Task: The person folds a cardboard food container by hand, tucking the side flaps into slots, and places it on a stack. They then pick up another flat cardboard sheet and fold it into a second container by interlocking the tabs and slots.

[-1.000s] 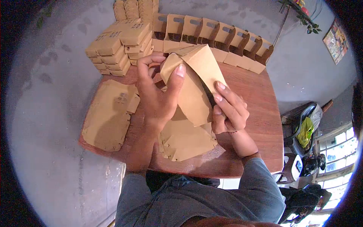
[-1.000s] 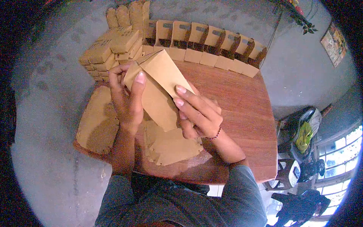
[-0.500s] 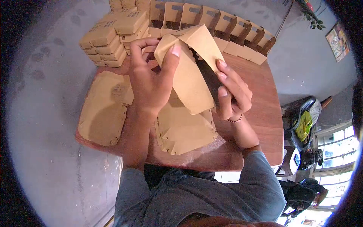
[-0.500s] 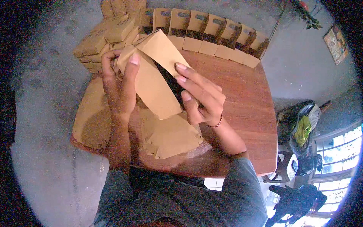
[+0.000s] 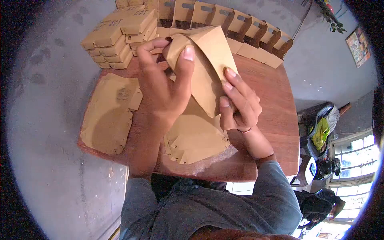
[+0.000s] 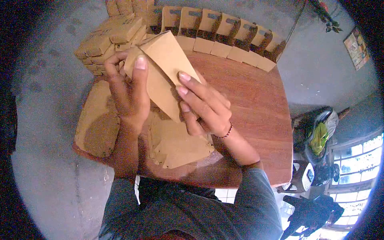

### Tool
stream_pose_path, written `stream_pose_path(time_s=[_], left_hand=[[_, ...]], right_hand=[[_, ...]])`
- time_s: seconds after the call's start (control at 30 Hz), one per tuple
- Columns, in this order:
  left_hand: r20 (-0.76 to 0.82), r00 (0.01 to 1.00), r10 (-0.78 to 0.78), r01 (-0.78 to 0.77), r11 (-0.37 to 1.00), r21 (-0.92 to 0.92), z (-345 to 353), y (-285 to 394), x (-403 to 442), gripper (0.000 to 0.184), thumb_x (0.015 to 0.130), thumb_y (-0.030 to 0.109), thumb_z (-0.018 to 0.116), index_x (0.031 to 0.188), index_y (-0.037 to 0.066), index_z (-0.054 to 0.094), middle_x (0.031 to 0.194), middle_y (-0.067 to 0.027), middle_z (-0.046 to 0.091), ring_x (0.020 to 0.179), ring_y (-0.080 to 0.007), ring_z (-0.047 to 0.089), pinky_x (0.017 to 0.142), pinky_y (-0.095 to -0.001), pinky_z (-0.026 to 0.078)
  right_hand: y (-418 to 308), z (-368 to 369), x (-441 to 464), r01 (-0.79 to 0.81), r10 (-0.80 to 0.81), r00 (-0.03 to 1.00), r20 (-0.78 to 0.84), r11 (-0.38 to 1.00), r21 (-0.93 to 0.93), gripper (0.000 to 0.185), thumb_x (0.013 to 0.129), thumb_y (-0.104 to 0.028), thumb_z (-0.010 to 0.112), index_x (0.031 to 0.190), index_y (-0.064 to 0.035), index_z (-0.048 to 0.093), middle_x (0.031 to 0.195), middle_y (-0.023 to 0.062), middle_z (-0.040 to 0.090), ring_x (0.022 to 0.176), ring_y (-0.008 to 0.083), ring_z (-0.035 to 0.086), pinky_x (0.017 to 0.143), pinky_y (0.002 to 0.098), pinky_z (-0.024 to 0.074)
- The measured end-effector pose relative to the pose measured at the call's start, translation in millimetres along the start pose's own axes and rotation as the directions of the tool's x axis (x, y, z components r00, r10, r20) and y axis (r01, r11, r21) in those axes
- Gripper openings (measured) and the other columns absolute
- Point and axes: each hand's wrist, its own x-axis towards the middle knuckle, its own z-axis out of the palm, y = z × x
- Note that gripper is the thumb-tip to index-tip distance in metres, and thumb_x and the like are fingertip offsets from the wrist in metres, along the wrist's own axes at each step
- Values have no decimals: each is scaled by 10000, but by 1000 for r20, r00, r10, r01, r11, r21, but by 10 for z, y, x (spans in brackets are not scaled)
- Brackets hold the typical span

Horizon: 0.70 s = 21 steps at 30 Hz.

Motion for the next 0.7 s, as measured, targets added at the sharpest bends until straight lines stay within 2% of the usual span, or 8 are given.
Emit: stream_pose_path(time_s=[0.1,0.2,0.27,0.4,0.47,0.53,0.63,0.7], left_hand=[[-69,985,158,-165,980,-108,65,-74,-3,509,956,224,624,1223,-77,312,1089,-233,545,906,-214,620,778,-314,541],[-51,976,210,-210,978,17,20,-146,-17,519,998,267,543,1248,-86,257,1124,-259,498,908,-241,588,823,-345,509],[-50,982,183,-183,983,6,40,-131,-13,514,1008,292,516,1241,-89,261,1113,-263,501,889,-249,586,813,-354,502],[-55,989,137,-137,991,10,28,-149,-5,516,1024,339,464,1236,-86,262,1098,-272,505,863,-261,588,794,-366,490],[-64,980,189,-186,981,47,43,-216,5,508,1025,335,463,1242,-77,258,1098,-275,504,871,-267,586,807,-380,485],[-73,969,238,-232,969,85,60,-183,-8,501,1027,330,461,1248,-69,255,1098,-278,502,880,-274,584,821,-394,480],[-33,997,75,-76,997,-33,-1,-94,-24,567,989,404,538,1235,-48,300,1126,-273,496,938,-305,568,856,-438,461],[68,994,91,-111,906,409,-147,-115,44,738,862,524,695,1207,-36,359,1159,-258,493,1032,-333,548,868,-477,449]], right_hand=[[-72,29,-45,-4,4,1000,10,1000,-22,322,742,31,665,1062,40,698,1162,248,668,1016,439,683,770,376,603],[-55,43,-45,54,-55,997,47,999,3,309,781,-63,711,1080,14,692,1167,230,671,968,407,698,714,354,597],[-38,28,-36,112,-109,982,151,994,-7,368,791,-206,783,1083,-2,692,1173,227,667,884,347,719,651,324,575],[-81,103,-28,124,-113,980,162,991,-59,447,755,-278,830,1083,-7,694,1184,213,666,884,350,717,654,319,578],[-97,151,-78,59,-50,990,131,996,-66,470,728,-290,844,1100,-37,708,1224,143,665,1091,416,657,827,377,584],[-54,152,-58,96,-86,989,117,992,-81,444,734,-263,837,1093,-34,710,1226,145,662,1075,401,665,853,387,583],[50,89,27,142,-137,988,74,987,-71,377,717,-169,810,1052,-19,723,1199,164,672,1008,351,695,900,410,582],[116,-28,90,-5,-3,994,107,997,75,361,688,-116,780,1029,-9,729,1162,192,685,984,342,707,882,413,586]])
